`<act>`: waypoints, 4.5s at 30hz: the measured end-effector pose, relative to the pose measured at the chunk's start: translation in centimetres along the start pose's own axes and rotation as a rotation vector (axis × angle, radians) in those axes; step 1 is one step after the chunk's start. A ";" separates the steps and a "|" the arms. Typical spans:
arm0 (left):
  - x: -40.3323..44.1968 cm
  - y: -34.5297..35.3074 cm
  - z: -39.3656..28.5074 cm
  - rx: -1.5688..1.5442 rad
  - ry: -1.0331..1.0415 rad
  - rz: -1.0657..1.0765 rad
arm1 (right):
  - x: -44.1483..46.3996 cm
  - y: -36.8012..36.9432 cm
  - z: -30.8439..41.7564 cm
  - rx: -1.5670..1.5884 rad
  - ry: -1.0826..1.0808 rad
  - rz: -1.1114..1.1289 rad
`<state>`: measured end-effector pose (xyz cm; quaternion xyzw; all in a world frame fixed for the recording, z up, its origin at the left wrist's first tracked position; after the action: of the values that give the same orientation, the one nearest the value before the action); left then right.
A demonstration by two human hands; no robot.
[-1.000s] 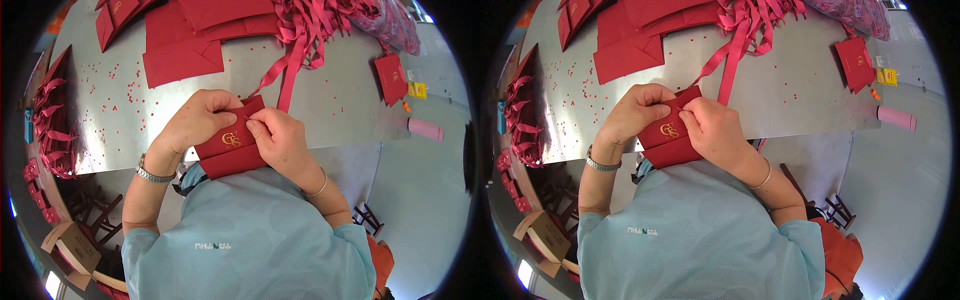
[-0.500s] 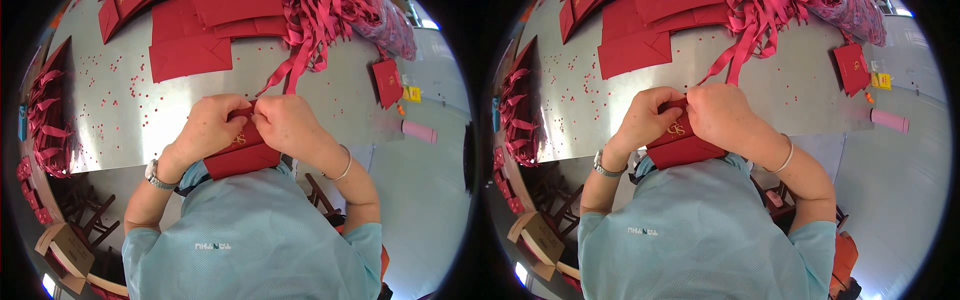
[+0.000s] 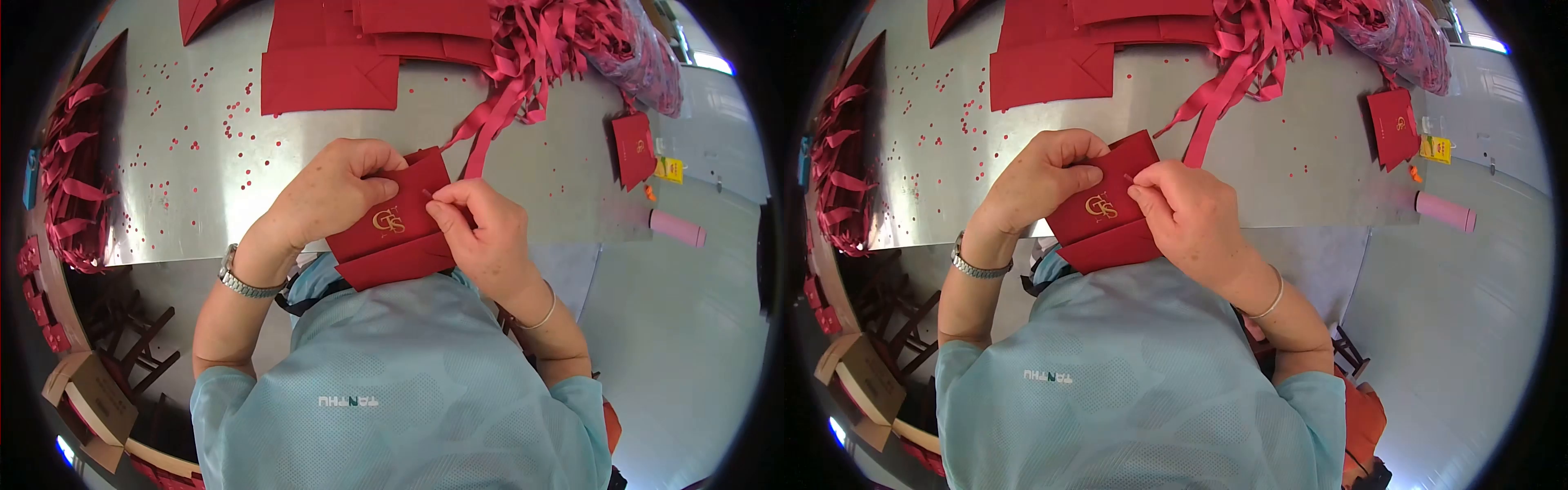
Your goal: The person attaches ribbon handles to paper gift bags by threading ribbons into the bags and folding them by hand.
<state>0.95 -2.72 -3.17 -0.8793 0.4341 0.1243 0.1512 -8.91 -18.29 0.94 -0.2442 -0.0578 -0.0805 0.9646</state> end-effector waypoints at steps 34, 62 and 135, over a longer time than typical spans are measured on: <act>-1.3 1.2 -0.8 0.324 0.286 -0.316 | 4.3 0.7 1.2 -0.125 0.093 0.208; 0.2 0.1 -1.0 0.553 0.392 -0.182 | 3.3 0.1 1.6 -0.130 0.055 0.334; -7.6 -1.0 0.3 0.111 0.350 -0.192 | -0.7 -10.6 -5.3 0.238 0.433 0.532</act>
<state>-2.75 3.49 -0.60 -0.9152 0.3741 -0.0698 0.1329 -11.19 -29.97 1.08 -0.1139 0.2046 0.1306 0.9634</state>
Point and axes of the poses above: each hand's wrist, its own x-axis towards the middle knuckle, its own y-axis out of the palm, z = x × y, the point moved 3 cm from there along x, towards the middle knuckle, and after that the axes turned 13 degrees about x, right-handed, at the moved point
